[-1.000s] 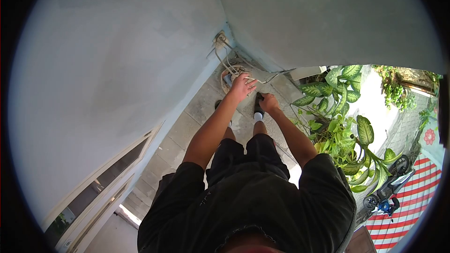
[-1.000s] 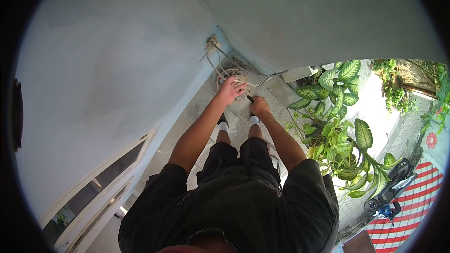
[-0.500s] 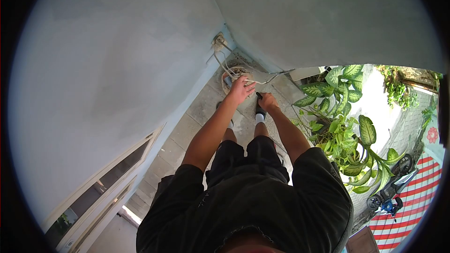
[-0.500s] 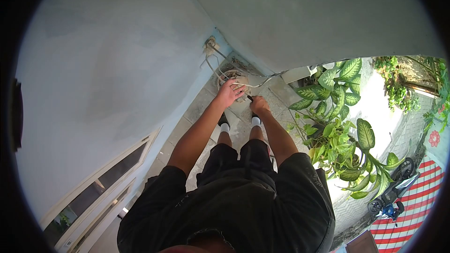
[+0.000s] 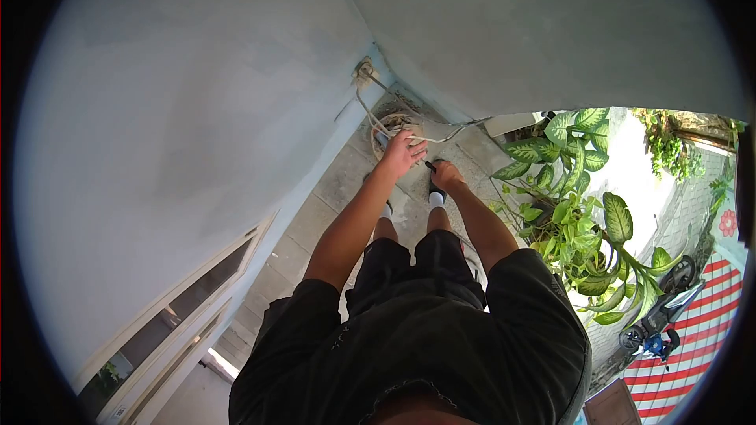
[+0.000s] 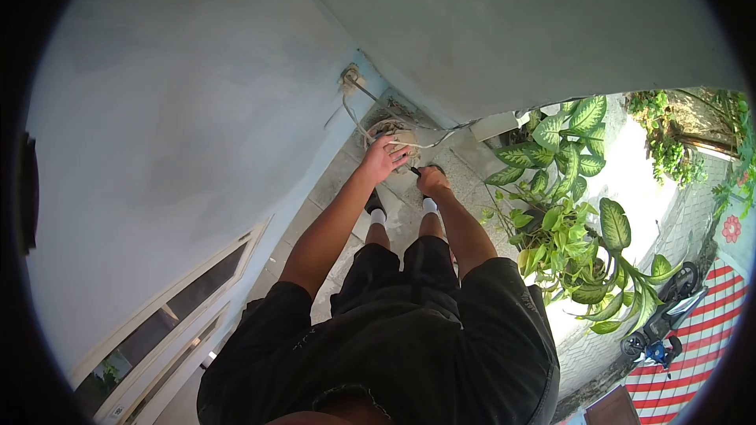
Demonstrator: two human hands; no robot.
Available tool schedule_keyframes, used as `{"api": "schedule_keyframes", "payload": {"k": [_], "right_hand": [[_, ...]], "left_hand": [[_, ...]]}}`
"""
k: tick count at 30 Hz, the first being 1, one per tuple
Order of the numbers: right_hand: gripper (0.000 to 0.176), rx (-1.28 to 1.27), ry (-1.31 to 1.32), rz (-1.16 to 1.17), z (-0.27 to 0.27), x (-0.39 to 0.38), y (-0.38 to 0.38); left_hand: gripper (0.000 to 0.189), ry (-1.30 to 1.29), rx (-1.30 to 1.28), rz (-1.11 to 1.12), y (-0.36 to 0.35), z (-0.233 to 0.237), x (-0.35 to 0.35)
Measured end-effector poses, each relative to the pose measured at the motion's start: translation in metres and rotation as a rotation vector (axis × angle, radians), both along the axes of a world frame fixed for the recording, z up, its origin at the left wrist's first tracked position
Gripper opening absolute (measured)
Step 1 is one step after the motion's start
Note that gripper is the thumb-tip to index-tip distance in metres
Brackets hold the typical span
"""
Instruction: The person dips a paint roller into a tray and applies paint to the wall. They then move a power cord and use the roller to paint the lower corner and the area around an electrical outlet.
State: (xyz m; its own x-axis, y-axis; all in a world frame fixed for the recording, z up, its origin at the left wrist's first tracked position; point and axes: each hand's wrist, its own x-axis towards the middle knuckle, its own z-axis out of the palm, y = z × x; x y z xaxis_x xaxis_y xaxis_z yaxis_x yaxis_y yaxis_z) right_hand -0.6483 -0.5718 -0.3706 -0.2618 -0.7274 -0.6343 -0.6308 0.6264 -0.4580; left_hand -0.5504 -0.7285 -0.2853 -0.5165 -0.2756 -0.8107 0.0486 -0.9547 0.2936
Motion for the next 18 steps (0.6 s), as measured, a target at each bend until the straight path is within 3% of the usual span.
{"api": "schedule_keyframes", "payload": {"k": [9, 16, 18], "right_hand": [[0.029, -0.235, -0.06, -0.089, 0.034, 0.014, 0.043], [0.028, -0.206, -0.041, -0.112, 0.01, 0.037, 0.028], [0.028, -0.059, -0.031, -0.083, 0.006, 0.037, 0.015]], "left_hand": [[0.039, 0.006, 0.016, 0.017, 0.001, 0.004, 0.003], [0.04, -0.004, 0.01, 0.015, 0.002, 0.004, 0.005], [0.04, -0.003, 0.017, 0.007, 0.003, 0.002, 0.006]]}}
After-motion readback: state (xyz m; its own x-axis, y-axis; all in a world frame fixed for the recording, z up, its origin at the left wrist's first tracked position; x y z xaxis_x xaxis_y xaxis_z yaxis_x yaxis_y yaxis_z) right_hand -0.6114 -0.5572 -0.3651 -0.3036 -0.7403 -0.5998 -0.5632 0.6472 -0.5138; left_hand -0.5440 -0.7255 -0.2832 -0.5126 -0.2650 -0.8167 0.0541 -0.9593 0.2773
